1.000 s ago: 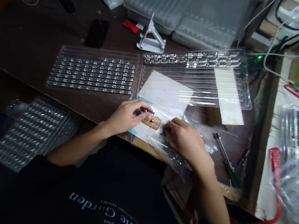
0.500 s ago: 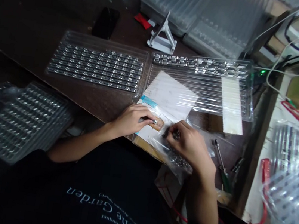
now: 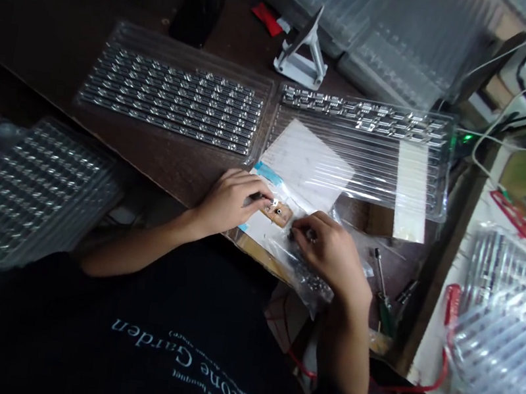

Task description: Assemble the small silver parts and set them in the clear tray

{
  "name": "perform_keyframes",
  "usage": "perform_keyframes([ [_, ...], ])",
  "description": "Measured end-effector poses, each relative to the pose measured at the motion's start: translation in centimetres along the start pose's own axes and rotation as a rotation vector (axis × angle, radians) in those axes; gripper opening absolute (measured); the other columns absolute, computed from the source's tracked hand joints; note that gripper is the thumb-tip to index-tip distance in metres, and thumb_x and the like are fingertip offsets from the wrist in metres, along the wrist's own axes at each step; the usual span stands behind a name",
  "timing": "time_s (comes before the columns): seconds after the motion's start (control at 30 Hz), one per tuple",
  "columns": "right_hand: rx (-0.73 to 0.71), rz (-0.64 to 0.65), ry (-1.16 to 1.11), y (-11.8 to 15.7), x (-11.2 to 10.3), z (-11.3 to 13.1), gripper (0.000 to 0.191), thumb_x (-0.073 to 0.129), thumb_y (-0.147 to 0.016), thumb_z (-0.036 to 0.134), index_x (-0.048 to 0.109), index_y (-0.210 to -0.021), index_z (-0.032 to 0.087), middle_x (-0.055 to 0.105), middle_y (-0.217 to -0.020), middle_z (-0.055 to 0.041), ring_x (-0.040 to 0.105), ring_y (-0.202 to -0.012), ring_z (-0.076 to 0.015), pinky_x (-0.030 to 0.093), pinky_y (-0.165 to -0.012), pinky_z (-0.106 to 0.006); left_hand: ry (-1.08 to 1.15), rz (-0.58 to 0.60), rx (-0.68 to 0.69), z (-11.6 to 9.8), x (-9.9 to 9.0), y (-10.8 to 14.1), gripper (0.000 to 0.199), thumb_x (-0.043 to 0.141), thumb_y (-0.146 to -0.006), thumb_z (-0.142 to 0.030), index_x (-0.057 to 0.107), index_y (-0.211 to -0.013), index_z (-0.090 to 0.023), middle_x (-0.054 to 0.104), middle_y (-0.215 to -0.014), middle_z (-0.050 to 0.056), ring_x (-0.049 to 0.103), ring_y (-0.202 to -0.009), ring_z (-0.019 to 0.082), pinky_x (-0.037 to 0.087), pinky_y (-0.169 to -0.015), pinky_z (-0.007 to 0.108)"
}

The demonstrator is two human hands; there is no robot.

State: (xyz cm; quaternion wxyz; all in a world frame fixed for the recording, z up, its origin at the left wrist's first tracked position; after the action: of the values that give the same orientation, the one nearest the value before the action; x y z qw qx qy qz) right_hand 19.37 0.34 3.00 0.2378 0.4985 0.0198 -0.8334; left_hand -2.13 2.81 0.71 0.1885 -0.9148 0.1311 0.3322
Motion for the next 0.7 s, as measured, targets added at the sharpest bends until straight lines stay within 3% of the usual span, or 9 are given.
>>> perform_keyframes([
  [0.2,-0.059,-0.153,-0.145,-0.9,0.9,1.0,0.020,0.045,-0.100,0.027,0.063,-0.106,0.022,0.068,-0.098,-0.0078,0.065,-0.087,-0.0194,0.050,-0.078,-0.031,-0.120,0.124,0.022,-0.2,0.2,0.3,0.008,0.062,-0.092,-0.019,0.066,-0.098,-0.021,0.072,-0.103,0.002,0.062,-0.098,0.021,0.039,-0.092,0.036],
  [0.33,-0.142,-0.116,-0.135,-1.6,2.0,2.0,0.028,0.039,-0.102,0.024,0.064,-0.115,0.020,0.064,-0.107,-0.0105,0.063,-0.094,-0.0196,0.050,-0.084,-0.031,-0.114,0.122,0.005,-0.1,0.2,0.4,0.008,0.062,-0.093,-0.020,0.066,-0.100,-0.021,0.073,-0.102,0.002,0.062,-0.097,0.021,0.038,-0.092,0.036],
  [0.57,-0.109,-0.087,0.166,-1.6,2.6,3.2,0.034,0.037,-0.103,0.023,0.063,-0.124,0.018,0.065,-0.112,-0.0139,0.061,-0.099,-0.0243,0.048,-0.083,-0.033,-0.114,0.114,-0.015,-0.1,0.3,0.4,0.007,0.063,-0.093,-0.022,0.067,-0.099,-0.022,0.073,-0.100,0.001,0.062,-0.096,0.021,0.038,-0.092,0.036],
  [0.7,-0.116,-0.063,0.175,-1.7,2.6,3.7,0.033,0.039,-0.102,0.020,0.066,-0.121,0.020,0.066,-0.115,-0.0125,0.062,-0.100,-0.0239,0.048,-0.084,-0.032,-0.119,0.105,-0.022,0.1,0.3,0.3,0.007,0.063,-0.093,-0.024,0.067,-0.098,-0.023,0.074,-0.100,0.000,0.064,-0.096,0.021,0.038,-0.092,0.037],
])
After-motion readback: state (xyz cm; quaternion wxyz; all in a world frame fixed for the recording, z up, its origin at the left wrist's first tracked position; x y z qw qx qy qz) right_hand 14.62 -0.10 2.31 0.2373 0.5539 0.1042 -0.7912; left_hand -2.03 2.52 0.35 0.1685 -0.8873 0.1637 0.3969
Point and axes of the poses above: each hand's wrist, its own y-axis away from the middle knuckle, its own x-axis out of the palm, z = x × y, the point moved 3 cm from there along -y, towards the middle knuckle
